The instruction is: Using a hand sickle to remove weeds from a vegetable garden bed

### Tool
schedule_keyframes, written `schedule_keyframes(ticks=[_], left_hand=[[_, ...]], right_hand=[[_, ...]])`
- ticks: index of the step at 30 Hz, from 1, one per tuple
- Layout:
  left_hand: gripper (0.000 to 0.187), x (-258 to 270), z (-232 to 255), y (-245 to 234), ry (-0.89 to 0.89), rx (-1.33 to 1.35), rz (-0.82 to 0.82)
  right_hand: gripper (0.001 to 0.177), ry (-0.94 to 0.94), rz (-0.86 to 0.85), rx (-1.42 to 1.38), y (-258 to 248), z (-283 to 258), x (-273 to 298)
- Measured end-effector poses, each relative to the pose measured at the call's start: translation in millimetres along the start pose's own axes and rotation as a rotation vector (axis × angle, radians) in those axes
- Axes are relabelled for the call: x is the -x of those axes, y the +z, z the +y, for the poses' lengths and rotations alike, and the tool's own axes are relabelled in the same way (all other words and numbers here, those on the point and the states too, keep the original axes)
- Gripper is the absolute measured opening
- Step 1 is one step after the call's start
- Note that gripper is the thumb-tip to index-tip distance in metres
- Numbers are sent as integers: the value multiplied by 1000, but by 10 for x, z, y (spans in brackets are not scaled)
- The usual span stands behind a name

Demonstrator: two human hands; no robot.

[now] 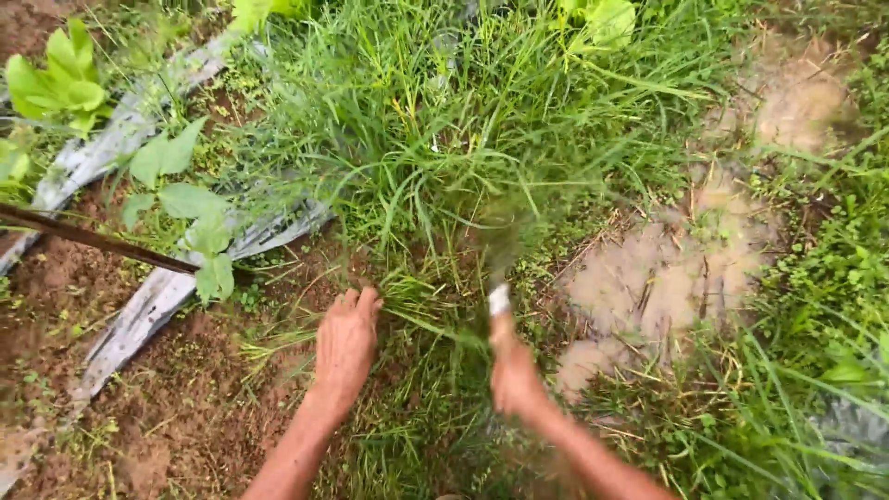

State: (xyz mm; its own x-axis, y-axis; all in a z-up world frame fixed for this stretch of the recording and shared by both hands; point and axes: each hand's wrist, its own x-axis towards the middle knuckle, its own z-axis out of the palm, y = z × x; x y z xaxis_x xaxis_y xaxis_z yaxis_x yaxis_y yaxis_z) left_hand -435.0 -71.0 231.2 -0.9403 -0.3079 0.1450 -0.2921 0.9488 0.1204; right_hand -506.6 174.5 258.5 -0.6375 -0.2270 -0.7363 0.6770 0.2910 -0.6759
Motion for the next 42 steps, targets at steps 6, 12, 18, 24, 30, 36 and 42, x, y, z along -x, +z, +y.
schedule_keyframes(ticks=[6,12,18,24,30,36,42], left_hand=[[13,92,99,-20,-16,41,-15],[17,181,84,160,-79,109,-92],[26,92,289,60,-18,254,-41],[14,123,321,-44,-84,134,-275],[16,171,292,209,-89,158,-271],[15,104,476,181,12,124,-185],[57,-402,1069,-147,428,-54,-162]], right_hand=[[70,-2,136,-38,-166,418,-254],[79,-126,26,12,-36,-591,-248],[48,-294,-76,139,-345,560,-574],[73,-410,166,-329,-172,-891,-783],[69,-253,1,150,-351,229,-694],[65,-430,112,-151,-360,-732,-1380],[62,-233,-238,417,-82,547,-69]])
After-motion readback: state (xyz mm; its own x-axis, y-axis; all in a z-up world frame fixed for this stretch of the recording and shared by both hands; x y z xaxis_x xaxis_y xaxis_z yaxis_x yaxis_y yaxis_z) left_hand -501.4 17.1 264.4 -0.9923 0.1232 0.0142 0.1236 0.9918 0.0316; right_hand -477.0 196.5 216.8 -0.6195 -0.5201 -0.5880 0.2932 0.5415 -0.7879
